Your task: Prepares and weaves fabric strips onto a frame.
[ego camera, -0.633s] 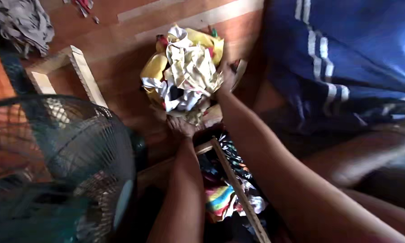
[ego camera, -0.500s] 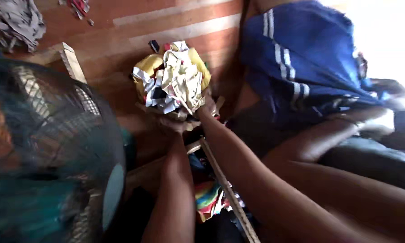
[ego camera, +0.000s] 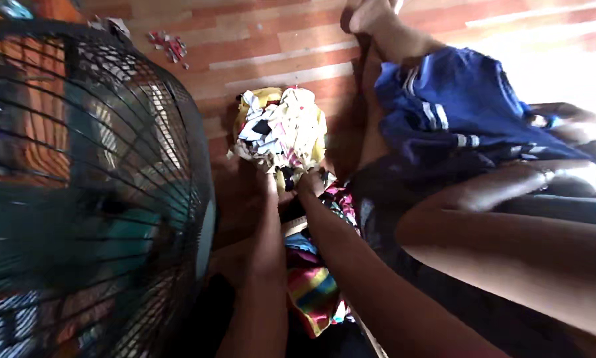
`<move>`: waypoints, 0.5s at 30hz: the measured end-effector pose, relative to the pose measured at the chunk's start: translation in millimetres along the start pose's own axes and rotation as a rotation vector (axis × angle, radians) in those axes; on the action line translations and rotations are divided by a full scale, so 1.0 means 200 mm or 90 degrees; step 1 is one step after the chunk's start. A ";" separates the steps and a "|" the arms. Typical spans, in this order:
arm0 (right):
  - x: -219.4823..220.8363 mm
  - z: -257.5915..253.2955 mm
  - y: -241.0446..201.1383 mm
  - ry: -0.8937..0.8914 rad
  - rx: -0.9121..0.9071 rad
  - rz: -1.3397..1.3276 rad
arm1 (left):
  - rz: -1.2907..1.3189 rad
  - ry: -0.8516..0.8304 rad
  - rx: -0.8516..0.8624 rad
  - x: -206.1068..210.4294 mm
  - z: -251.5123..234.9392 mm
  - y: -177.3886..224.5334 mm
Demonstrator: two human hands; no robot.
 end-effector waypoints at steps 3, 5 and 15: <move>-0.01 0.01 0.00 0.005 -0.001 -0.072 | -0.013 -0.037 -0.003 0.09 0.01 -0.01; 0.01 0.00 0.00 0.006 -0.018 -0.053 | -0.101 0.019 0.067 0.12 -0.08 0.06; -0.09 0.03 0.08 0.023 -0.102 -0.293 | -0.294 0.071 0.074 -0.19 0.20 0.00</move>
Point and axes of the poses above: each hand's wrist, its own z-axis away from the middle knuckle, its own x-axis out of the palm, y = z × x, the point moved 10 cm from there along -z, towards the middle knuckle, and after that the axes turned 6 degrees about y, right-handed, at the moved point
